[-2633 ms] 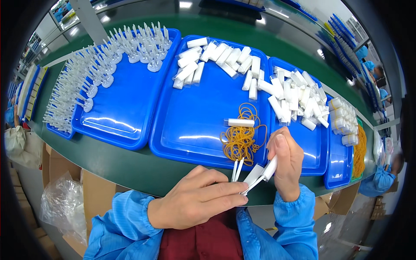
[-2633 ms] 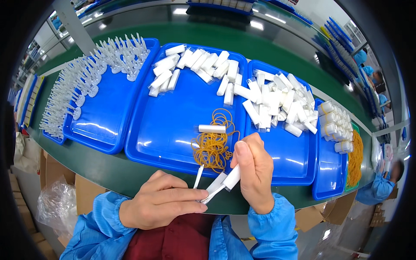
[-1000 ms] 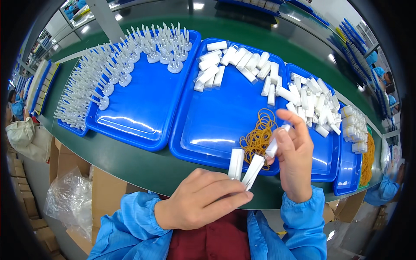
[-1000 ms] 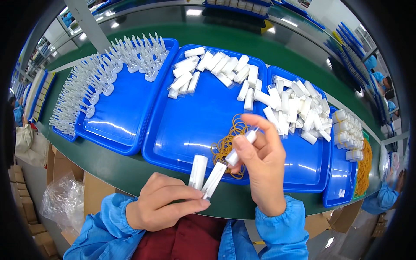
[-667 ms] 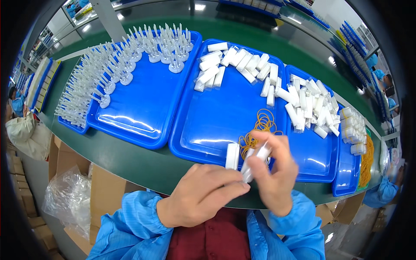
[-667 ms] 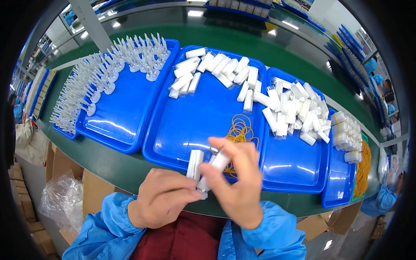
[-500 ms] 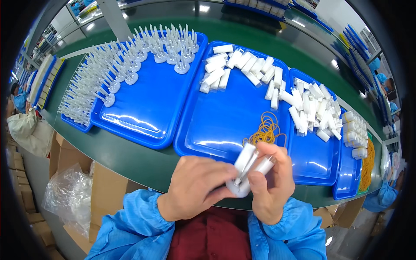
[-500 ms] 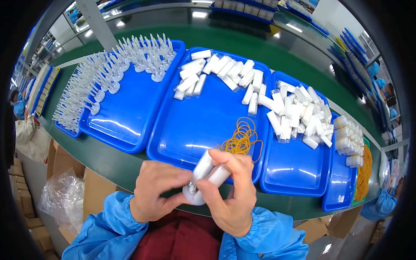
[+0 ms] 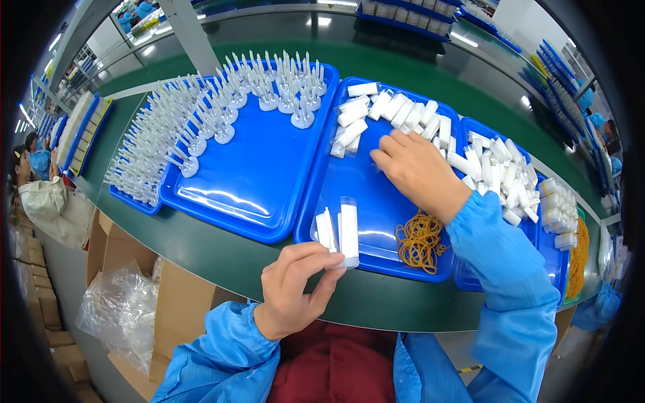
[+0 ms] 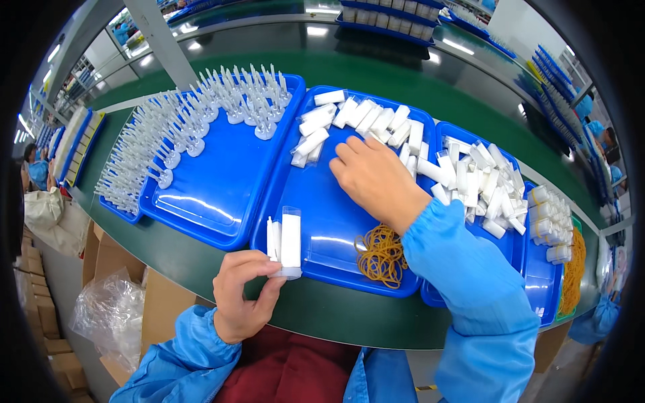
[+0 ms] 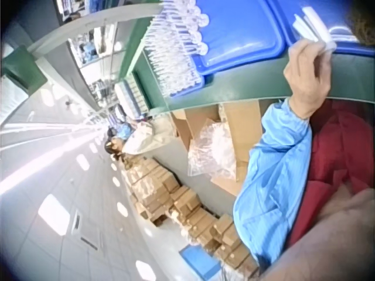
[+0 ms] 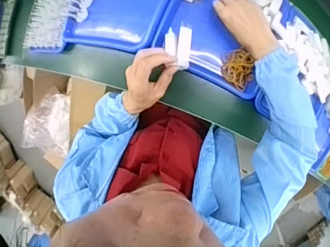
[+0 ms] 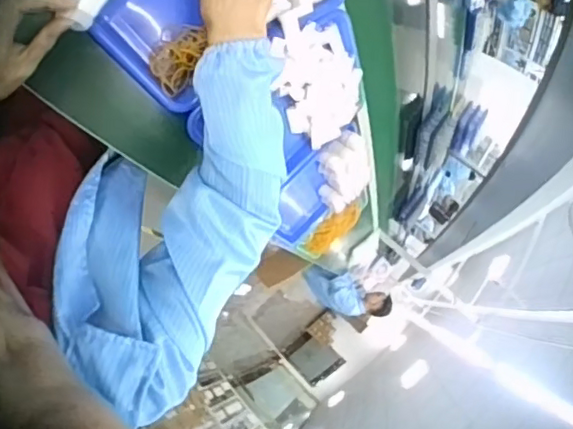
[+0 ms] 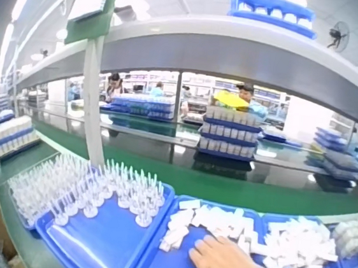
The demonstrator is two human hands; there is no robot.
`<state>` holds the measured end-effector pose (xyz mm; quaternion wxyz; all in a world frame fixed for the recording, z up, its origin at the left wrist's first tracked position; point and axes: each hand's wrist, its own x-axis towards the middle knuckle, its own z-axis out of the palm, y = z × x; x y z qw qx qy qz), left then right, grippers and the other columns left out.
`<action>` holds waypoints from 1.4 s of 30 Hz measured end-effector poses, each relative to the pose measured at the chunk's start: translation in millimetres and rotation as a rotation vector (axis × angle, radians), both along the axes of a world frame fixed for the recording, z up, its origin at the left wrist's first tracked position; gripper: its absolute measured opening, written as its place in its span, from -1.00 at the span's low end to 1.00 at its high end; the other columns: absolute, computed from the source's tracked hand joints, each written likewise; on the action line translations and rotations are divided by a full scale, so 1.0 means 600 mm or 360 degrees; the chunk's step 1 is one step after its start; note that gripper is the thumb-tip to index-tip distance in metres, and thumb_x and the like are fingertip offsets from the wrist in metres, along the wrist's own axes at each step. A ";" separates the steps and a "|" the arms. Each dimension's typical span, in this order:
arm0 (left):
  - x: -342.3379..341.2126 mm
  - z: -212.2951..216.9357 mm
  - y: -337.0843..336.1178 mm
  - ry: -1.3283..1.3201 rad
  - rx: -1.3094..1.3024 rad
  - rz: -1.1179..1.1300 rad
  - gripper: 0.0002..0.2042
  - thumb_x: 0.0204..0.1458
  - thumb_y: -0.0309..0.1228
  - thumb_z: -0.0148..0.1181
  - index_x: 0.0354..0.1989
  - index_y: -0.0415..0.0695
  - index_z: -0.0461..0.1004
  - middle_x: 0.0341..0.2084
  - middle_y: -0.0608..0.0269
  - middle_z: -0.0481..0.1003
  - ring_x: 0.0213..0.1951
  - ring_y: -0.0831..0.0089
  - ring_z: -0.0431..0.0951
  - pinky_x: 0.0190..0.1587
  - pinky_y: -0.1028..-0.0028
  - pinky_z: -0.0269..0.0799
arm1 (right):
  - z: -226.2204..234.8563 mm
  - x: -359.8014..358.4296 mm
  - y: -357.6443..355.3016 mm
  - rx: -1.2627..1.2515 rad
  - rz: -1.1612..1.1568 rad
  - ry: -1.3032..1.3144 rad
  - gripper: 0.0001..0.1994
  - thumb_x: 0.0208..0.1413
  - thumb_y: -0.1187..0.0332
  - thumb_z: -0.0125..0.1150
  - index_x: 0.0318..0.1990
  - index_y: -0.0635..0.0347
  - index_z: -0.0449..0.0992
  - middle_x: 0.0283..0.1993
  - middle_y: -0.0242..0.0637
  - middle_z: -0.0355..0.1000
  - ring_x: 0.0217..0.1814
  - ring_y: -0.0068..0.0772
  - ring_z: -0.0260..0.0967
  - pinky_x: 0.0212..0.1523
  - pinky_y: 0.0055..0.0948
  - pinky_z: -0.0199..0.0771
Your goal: Assembling small white plastic components by bundling them with rubber bands.
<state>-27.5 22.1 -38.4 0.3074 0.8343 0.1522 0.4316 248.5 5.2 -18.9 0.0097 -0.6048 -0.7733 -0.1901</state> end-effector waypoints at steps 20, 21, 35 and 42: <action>0.010 0.035 -0.016 0.0257 0.0419 -0.0342 -0.63 -0.28 -0.54 0.29 -0.20 0.02 0.71 -0.21 0.40 0.61 -0.40 0.50 0.52 -0.38 0.50 0.23 | 0.063 -0.136 -0.139 -0.0030 -0.0730 0.3071 -0.55 0.19 0.42 0.33 0.21 0.31 0.39 -0.36 -0.39 0.41 -0.44 -0.69 0.45 -0.46 -0.68 0.47; 0.011 0.039 -0.015 0.0269 0.0427 -0.0325 -0.65 -0.29 -0.54 0.31 -0.22 0.02 0.71 -0.22 0.40 0.60 -0.40 0.49 0.53 -0.38 0.50 0.24 | 0.060 -0.144 -0.144 0.0004 -0.0715 0.3037 -0.54 0.18 0.44 0.34 0.21 0.30 0.40 -0.35 -0.39 0.42 -0.43 -0.69 0.44 -0.44 -0.68 0.47; 0.010 0.048 -0.032 0.0090 -0.1997 -0.1011 -0.03 -0.09 -0.56 0.50 0.47 -0.22 -0.05 0.31 0.07 0.18 0.29 0.22 0.32 0.29 0.23 0.29 | 0.046 -0.191 -0.199 0.0185 -0.0242 0.2076 -0.49 0.00 0.39 0.45 0.17 0.17 0.54 -0.22 -0.32 0.49 -0.36 -0.36 0.34 -0.32 -0.44 0.38; 0.023 0.034 -0.050 0.0658 -0.2647 -0.1071 -0.58 0.18 -0.41 0.22 0.18 -0.23 0.30 -0.06 0.25 0.47 -0.01 0.52 0.49 -0.02 0.47 0.46 | 0.048 -0.209 -0.225 0.0177 -0.0131 0.1398 -0.24 -0.24 0.12 0.48 0.16 0.36 0.44 0.04 -0.15 0.48 0.01 -0.19 0.43 -0.02 -0.30 0.44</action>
